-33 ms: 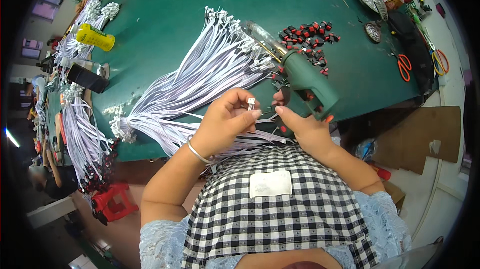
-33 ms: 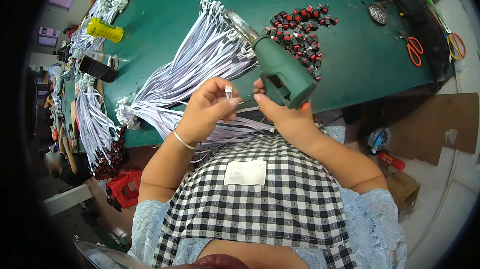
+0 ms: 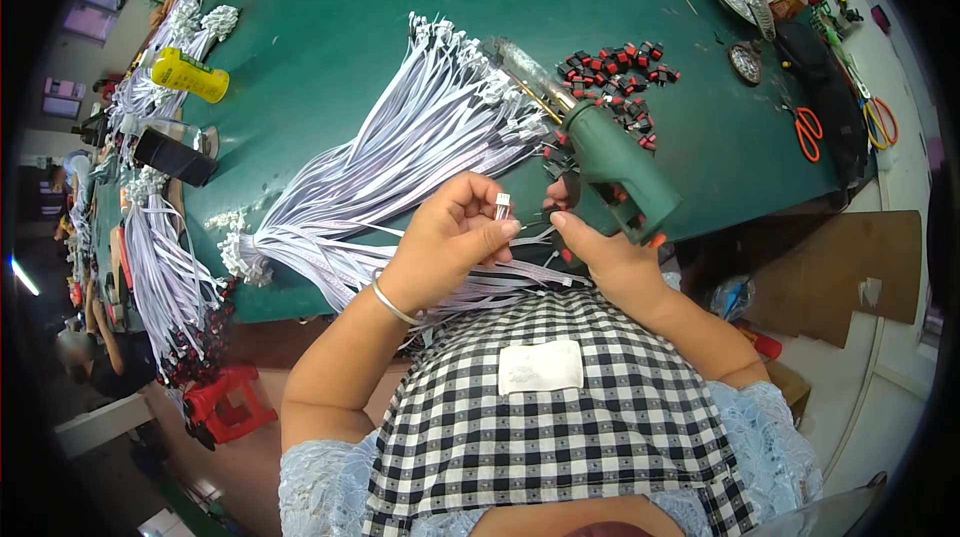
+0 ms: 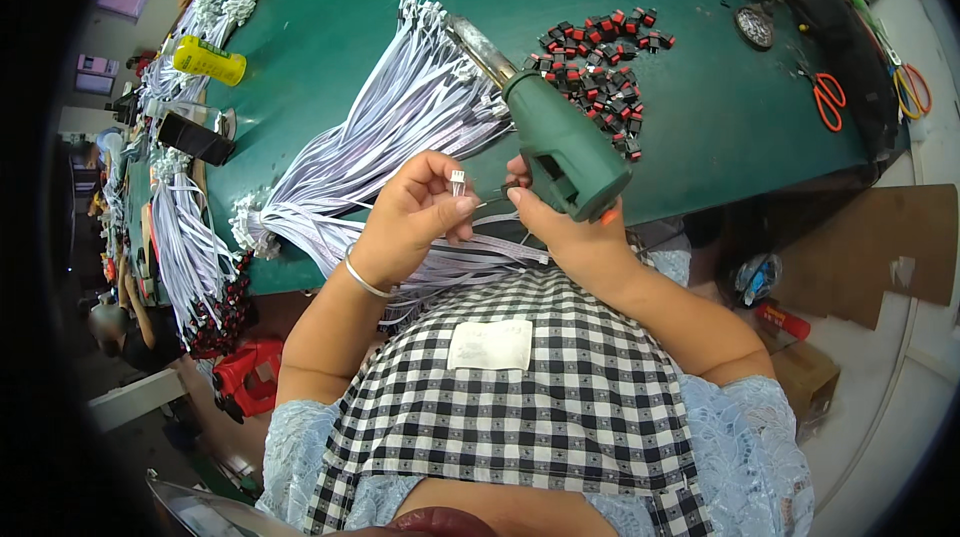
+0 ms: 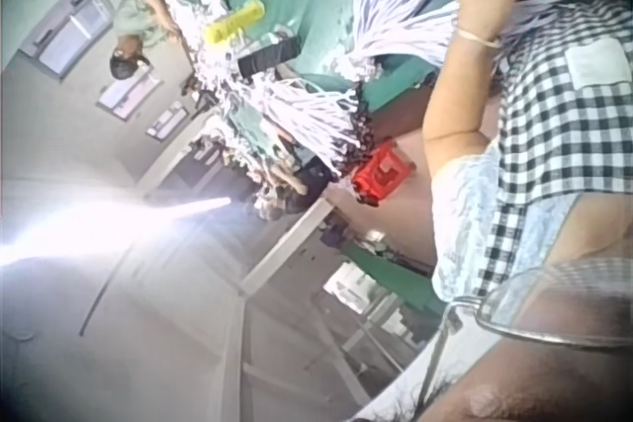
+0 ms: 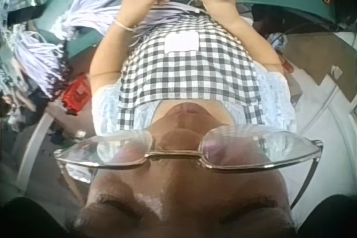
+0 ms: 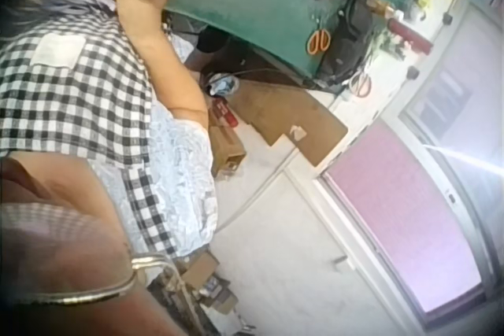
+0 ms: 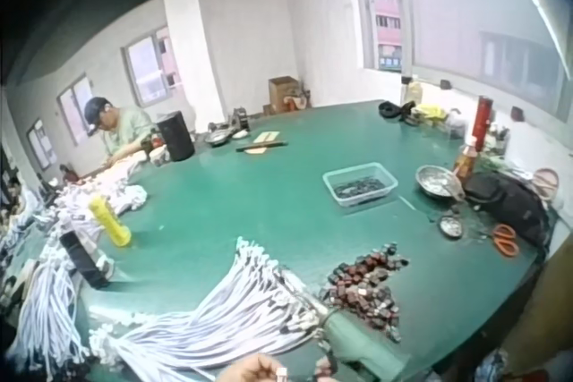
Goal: Using a hot glue gun to attach small red and black electronic components to white bundles of wires
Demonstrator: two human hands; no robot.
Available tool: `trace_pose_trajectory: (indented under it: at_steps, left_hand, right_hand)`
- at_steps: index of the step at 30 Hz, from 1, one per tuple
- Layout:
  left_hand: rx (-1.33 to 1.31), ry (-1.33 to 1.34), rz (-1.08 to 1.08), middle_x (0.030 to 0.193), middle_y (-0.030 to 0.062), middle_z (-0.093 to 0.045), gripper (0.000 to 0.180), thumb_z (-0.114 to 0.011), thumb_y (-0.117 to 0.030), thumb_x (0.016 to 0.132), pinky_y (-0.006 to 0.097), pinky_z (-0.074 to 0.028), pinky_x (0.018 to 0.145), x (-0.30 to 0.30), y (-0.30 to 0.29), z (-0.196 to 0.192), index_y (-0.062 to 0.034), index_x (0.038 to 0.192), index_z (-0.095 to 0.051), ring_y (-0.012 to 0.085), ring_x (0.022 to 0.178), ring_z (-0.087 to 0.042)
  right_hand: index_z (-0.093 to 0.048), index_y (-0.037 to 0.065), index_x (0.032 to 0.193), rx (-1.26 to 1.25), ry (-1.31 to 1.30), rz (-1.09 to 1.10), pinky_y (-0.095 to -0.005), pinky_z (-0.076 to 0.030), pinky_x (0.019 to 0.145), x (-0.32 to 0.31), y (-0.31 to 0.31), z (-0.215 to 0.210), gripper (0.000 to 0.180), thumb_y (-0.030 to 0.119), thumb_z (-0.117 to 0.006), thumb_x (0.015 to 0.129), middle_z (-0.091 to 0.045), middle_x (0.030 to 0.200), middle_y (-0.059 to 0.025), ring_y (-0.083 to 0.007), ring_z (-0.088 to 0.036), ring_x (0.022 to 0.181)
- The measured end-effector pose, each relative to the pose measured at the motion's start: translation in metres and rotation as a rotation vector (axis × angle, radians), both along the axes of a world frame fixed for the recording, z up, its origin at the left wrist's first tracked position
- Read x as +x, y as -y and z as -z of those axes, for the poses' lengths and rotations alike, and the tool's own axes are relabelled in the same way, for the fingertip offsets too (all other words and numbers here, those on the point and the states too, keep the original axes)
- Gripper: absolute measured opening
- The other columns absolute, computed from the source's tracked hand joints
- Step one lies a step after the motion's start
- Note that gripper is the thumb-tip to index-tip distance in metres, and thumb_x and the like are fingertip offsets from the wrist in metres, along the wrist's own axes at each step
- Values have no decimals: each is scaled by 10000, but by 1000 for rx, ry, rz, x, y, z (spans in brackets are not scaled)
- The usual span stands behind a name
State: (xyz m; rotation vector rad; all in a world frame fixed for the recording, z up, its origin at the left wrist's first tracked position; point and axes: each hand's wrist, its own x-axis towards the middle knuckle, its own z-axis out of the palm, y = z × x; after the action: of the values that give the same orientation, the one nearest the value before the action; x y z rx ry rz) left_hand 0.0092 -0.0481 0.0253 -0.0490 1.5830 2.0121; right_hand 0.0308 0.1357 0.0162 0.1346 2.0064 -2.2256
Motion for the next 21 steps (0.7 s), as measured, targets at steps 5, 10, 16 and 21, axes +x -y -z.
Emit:
trace_pose_trajectory:
  at_steps: [5, 10, 16, 21]
  left_hand:
    - [4, 76, 96, 756, -9, -524, 119, -595, -69, 807, 177, -415, 543, -4, 4, 3, -41, 877, -503, 51, 620, -515]
    - [-28, 44, 150, 759, -24, -538, 81, -591, -80, 806, 164, -400, 577, -3, 1, -1, -42, 862, -547, 24, 646, -471]
    - [-19, 88, 182, 773, -6, -556, 74, -579, -76, 793, 171, -389, 588, -5, -2, -7, -19, 817, -537, 25, 667, -475]
    - [-23, 83, 181, 743, -11, -545, 73, -569, -62, 773, 166, -360, 569, -5, -3, -5, -27, 748, -509, 20, 659, -457]
  right_hand:
    - [-543, 2, 956, 1, -240, -6, -270, -454, 749, 3, 2, 21, 254, -21, -623, 716, -573, 935, -81, -153, -559, 866]
    - [-555, 14, 943, 217, -297, -98, -340, -399, 810, 4, -3, 23, 291, -21, -634, 666, -538, 980, -87, -246, -486, 939]
    - [-560, 19, 954, 543, -634, -190, -337, -396, 815, -1, -11, 17, 335, -29, -630, 631, -535, 960, -83, -262, -480, 946]
    - [-547, 21, 967, 542, -665, -279, -279, -442, 750, -5, -8, -4, 342, -60, -623, 643, -600, 898, -59, -163, -585, 799]
